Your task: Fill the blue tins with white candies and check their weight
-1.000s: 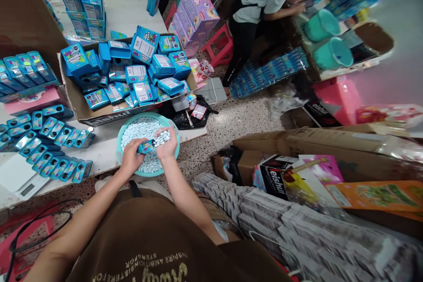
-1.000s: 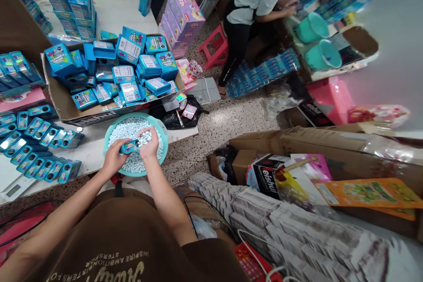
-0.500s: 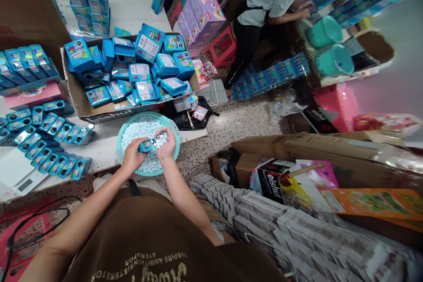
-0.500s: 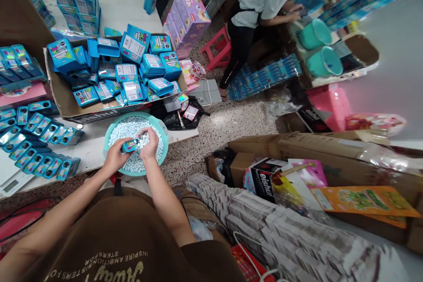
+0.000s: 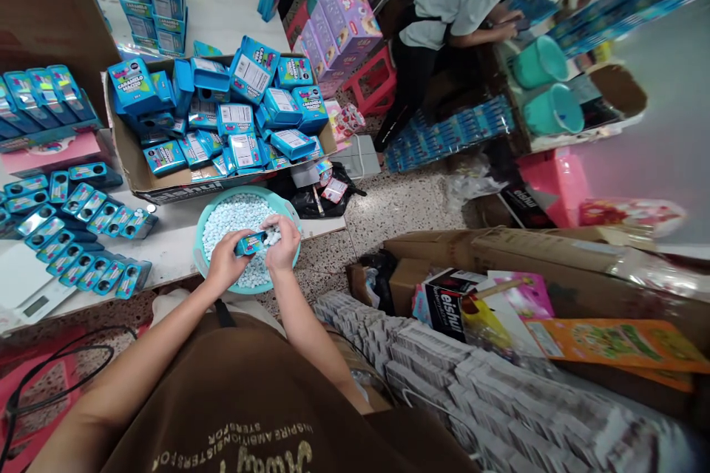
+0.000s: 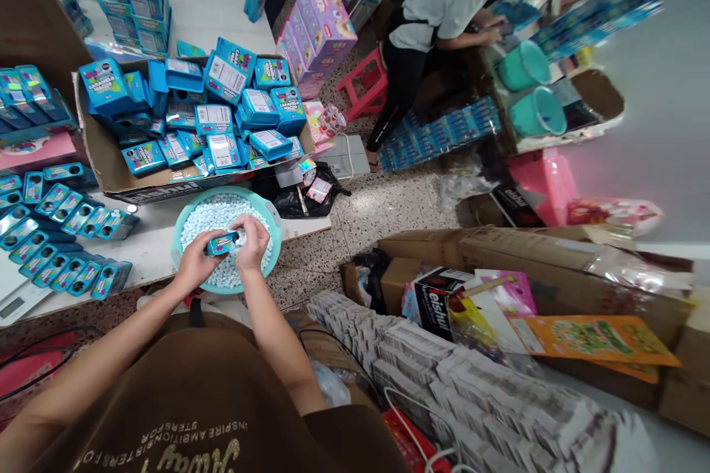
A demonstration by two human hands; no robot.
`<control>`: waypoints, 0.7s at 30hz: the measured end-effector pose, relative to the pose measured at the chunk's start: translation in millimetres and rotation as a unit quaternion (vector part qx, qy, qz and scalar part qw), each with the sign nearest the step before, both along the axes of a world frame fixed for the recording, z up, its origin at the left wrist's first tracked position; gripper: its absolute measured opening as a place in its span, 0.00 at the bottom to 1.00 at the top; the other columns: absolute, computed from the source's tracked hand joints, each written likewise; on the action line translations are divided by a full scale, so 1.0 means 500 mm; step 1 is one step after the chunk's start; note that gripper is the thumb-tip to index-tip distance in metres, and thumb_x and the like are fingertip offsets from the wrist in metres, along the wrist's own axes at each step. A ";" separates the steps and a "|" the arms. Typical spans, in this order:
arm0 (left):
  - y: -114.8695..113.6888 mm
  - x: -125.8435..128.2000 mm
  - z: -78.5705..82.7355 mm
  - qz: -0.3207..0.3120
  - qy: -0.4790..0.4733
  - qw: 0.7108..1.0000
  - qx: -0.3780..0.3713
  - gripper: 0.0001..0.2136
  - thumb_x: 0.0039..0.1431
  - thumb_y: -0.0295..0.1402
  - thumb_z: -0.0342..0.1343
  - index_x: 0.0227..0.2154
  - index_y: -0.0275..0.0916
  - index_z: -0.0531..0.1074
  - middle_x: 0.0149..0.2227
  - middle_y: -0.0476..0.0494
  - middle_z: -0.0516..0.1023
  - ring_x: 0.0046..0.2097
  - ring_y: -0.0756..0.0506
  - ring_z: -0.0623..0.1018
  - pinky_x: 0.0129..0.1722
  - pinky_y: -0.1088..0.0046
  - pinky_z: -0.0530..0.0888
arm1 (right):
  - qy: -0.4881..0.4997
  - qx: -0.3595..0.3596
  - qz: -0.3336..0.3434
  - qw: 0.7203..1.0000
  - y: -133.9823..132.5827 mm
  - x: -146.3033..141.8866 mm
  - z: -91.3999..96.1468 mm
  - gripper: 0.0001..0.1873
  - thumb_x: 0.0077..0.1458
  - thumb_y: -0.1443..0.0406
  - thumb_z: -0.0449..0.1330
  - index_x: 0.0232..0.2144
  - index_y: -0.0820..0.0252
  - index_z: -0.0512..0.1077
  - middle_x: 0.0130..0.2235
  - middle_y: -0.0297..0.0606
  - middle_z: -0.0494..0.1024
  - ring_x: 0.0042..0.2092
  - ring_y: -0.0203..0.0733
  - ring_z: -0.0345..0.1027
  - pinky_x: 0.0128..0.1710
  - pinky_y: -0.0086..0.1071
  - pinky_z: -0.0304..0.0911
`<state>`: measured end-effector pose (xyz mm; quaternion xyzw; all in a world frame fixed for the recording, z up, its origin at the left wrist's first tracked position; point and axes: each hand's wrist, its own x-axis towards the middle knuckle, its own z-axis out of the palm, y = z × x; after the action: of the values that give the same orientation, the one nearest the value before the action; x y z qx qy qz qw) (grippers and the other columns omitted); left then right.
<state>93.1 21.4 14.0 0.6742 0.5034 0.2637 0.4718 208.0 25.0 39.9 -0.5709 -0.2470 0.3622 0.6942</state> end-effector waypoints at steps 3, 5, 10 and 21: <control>0.001 0.000 0.004 -0.003 -0.013 1.000 0.014 0.20 0.46 0.24 0.59 0.45 0.43 0.71 0.46 0.44 0.75 0.49 0.43 0.74 0.50 0.64 0.70 | -0.017 0.002 0.006 1.000 -0.002 0.000 0.003 0.17 0.54 0.60 0.50 0.18 0.59 0.68 0.22 0.33 0.69 0.28 0.36 0.64 0.33 0.32 0.61; 0.001 0.001 0.005 0.007 -0.019 1.000 0.010 0.20 0.46 0.24 0.59 0.44 0.42 0.71 0.46 0.44 0.75 0.49 0.43 0.74 0.50 0.64 0.70 | -0.018 0.001 -0.005 1.000 0.000 -0.001 0.006 0.17 0.54 0.60 0.49 0.18 0.59 0.69 0.22 0.34 0.70 0.29 0.36 0.65 0.34 0.32 0.61; -0.006 0.000 0.015 0.015 -0.032 0.999 0.028 0.19 0.47 0.24 0.58 0.45 0.42 0.71 0.46 0.45 0.75 0.49 0.44 0.74 0.50 0.65 0.70 | -0.016 -0.001 0.009 1.000 -0.002 -0.005 0.023 0.17 0.54 0.59 0.49 0.19 0.60 0.69 0.23 0.34 0.70 0.28 0.36 0.65 0.31 0.32 0.61; -0.012 0.005 0.011 0.036 -0.068 0.997 0.027 0.18 0.47 0.26 0.58 0.44 0.42 0.71 0.45 0.44 0.75 0.48 0.43 0.74 0.50 0.63 0.70 | -0.018 -0.029 0.003 0.999 -0.009 -0.012 0.036 0.17 0.54 0.55 0.50 0.21 0.58 0.68 0.24 0.33 0.66 0.27 0.34 0.60 0.30 0.30 0.59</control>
<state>95.8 15.5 19.6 0.6488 0.4866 0.3391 0.4768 201.8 20.6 58.1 -0.5966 -0.2501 0.3608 0.6719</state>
